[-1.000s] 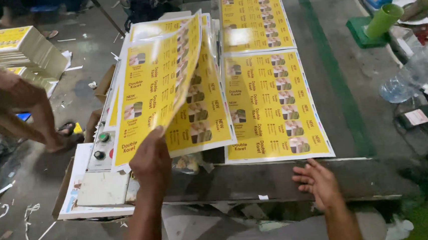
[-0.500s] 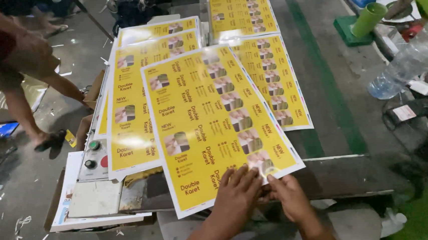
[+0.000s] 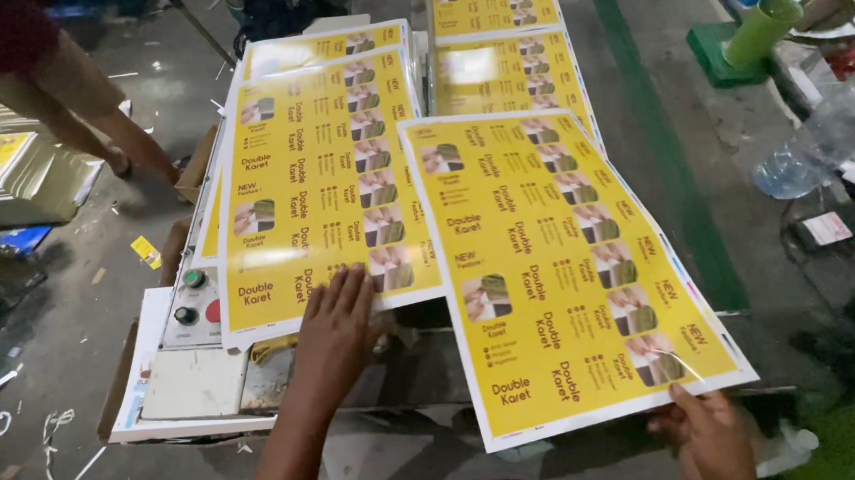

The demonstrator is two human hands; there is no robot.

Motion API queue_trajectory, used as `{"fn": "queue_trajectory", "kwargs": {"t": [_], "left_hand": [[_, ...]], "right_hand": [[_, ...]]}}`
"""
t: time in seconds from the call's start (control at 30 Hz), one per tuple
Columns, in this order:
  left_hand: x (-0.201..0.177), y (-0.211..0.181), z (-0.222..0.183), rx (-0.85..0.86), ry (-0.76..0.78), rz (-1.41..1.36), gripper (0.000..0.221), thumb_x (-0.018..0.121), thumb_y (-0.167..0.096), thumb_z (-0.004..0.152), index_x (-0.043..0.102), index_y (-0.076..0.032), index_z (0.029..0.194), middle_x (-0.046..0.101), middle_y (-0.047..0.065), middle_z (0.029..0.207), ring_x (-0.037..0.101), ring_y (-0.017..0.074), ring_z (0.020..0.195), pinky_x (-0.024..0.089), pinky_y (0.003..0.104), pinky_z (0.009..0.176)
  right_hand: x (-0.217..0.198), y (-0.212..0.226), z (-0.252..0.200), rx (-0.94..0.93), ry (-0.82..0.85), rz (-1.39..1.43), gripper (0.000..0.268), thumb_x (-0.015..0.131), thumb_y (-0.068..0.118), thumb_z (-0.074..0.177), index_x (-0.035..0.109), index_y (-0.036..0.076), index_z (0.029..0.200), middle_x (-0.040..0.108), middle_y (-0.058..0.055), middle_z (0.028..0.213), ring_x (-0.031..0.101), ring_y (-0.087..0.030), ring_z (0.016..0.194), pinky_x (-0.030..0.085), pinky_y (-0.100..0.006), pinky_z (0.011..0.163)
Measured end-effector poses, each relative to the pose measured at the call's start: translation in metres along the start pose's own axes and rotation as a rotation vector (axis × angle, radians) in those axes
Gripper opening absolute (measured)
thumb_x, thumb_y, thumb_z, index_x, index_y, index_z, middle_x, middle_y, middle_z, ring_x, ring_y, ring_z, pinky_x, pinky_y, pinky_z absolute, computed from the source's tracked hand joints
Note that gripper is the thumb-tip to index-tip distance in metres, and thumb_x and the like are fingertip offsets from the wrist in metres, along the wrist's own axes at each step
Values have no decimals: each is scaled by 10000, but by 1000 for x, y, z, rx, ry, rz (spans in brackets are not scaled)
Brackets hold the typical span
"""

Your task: Collecting and stacking printed sheets from a production machine.

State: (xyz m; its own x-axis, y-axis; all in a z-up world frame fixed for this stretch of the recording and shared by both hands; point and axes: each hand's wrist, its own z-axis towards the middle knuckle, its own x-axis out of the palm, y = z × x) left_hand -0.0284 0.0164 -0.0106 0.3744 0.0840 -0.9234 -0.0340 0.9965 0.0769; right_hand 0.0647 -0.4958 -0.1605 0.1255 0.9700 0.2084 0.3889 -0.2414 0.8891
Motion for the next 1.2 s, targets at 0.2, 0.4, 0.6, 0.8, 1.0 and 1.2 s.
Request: {"fn": "queue_trajectory", "kwargs": {"t": [0.2,0.4,0.6,0.8,1.0,1.2], "left_hand": [[-39,-1,14,-66,-217,-5,454,675,-88,837,635,-29,1285,710,129,1306,704,308,1159,563,403,843],[-59,6,26,-86,-331,-4,210,703,-117,895,707,-73,1100,781,52,1117,751,245,920,536,373,705],[-50,5,21,-17,20,25,401,658,-310,925,674,-57,1236,721,75,1291,689,242,1179,549,394,875],[-40,18,9,-99,11,-3,421,609,-175,893,634,-74,1301,736,107,1247,740,305,995,572,423,729],[-61,18,14,-108,-327,-107,111,753,-104,867,735,-95,976,758,50,848,704,254,717,499,390,604],[-72,30,17,-115,111,-298,234,674,-260,873,716,-138,1068,769,41,1105,712,314,897,527,445,712]], "right_hand": [[-25,0,-9,96,-56,-124,269,503,71,1099,513,-41,1343,661,-266,923,588,-341,637,406,-394,502],[10,20,-42,205,-102,-233,266,464,76,1119,506,-79,1331,704,-342,917,537,-332,590,354,-385,488],[-13,-31,-27,134,-13,19,259,488,102,1119,474,-89,1293,677,-327,926,639,-317,729,464,-370,564],[-10,-31,-15,160,-23,86,300,479,89,1105,466,-73,1357,639,-268,964,660,-315,848,506,-420,657],[31,-24,5,106,18,-51,290,517,46,1073,472,-148,1284,698,-355,952,658,-325,710,493,-325,552],[90,5,49,72,146,-87,357,490,69,1072,455,-57,1404,643,-254,1100,697,-353,894,523,-387,611]]}}
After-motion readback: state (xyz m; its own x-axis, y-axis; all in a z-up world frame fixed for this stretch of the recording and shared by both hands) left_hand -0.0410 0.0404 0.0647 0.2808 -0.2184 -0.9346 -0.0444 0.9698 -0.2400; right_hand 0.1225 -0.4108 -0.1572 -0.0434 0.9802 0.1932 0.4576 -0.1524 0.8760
